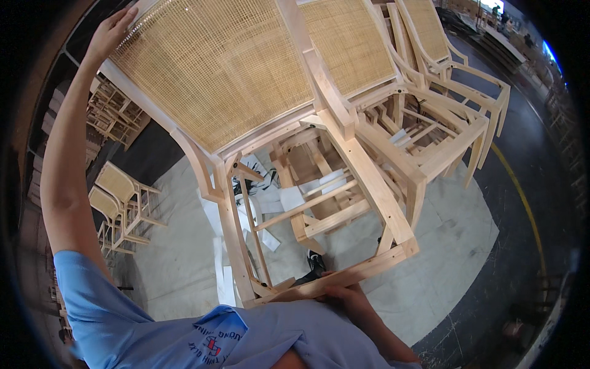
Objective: The person assembles a wooden chair by inserting dowels into pre-drilled holes and tapping them with a rubber mallet. After securing the frame, the person lifts the chair, stacks it with others, and ties the stack together with a black strap.
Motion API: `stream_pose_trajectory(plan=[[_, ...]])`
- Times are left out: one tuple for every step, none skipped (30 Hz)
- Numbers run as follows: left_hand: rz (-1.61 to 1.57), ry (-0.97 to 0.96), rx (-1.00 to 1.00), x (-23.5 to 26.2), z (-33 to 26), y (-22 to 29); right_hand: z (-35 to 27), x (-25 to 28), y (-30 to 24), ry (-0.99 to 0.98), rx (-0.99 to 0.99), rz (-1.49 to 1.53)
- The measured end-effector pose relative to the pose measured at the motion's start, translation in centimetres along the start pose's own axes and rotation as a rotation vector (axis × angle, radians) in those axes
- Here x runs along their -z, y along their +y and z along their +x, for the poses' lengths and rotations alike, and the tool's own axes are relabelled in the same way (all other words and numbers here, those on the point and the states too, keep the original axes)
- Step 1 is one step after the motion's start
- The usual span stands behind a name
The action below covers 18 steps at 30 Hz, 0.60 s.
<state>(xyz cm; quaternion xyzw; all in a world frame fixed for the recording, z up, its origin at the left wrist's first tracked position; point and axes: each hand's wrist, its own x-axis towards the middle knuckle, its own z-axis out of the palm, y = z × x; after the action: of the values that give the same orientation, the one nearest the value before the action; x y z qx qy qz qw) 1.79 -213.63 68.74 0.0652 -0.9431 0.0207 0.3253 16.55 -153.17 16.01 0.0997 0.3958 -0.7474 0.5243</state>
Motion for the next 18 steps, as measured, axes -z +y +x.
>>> stream_pose_trajectory(plan=[[0.047,-0.027,0.003,-1.5,0.7,-1.2,0.8,-0.7,-0.1,0.016,0.012,0.015],[0.097,-0.054,0.003,-2.8,1.3,-2.1,1.4,-1.4,-0.2,0.029,0.024,0.031],[0.098,-0.039,-0.049,-4.3,2.3,-2.5,2.1,-1.9,-0.2,0.04,0.038,0.05],[0.126,-0.023,-0.077,-4.6,2.1,-3.5,2.9,-2.6,-0.6,0.042,0.023,0.046],[0.157,-0.006,-0.107,-4.2,1.9,-4.3,3.6,-3.2,-1.0,0.041,0.008,0.043],[0.144,0.02,-0.05,-3.6,1.4,-5.0,4.2,-3.7,-1.2,0.036,-0.005,0.038],[0.095,0.018,0.008,-6.8,1.7,-5.3,5.3,-4.9,-1.8,0.071,-0.031,0.041],[0.03,0.035,0.044,-9.1,2.2,-4.0,5.5,-5.5,-2.0,0.112,-0.022,0.05],[0.019,-0.059,0.137,-10.5,2.3,-3.3,5.4,-6.0,-2.1,0.146,-0.027,0.055],[0.011,-0.073,0.134,-11.1,2.5,-3.2,5.8,-6.2,-2.1,0.152,-0.032,0.06],[0.001,-0.089,0.132,-11.7,2.5,-3.2,6.0,-6.5,-2.2,0.161,-0.037,0.064],[-0.012,-0.106,0.132,-12.3,2.5,-3.4,6.3,-6.7,-2.3,0.172,-0.044,0.068],[0.069,-0.019,0.06,-12.7,2.4,-3.9,6.7,-6.5,-2.2,0.162,-0.049,0.065],[0.045,-0.048,0.091,-13.0,2.5,-4.5,7.1,-6.3,-2.1,0.154,-0.054,0.061],[0.018,-0.078,0.121,-13.5,2.6,-5.1,7.4,-6.2,-2.0,0.148,-0.059,0.058],[-0.015,-0.113,0.149,-14.3,2.9,-5.4,7.6,-6.4,-2.1,0.165,-0.065,0.06],[0.128,-0.097,0.05,-14.8,2.9,-5.9,7.8,-6.7,-2.3,0.184,-0.071,0.063],[0.107,-0.092,0.076,-15.6,3.0,-6.3,8.0,-6.9,-2.4,0.203,-0.077,0.065]])
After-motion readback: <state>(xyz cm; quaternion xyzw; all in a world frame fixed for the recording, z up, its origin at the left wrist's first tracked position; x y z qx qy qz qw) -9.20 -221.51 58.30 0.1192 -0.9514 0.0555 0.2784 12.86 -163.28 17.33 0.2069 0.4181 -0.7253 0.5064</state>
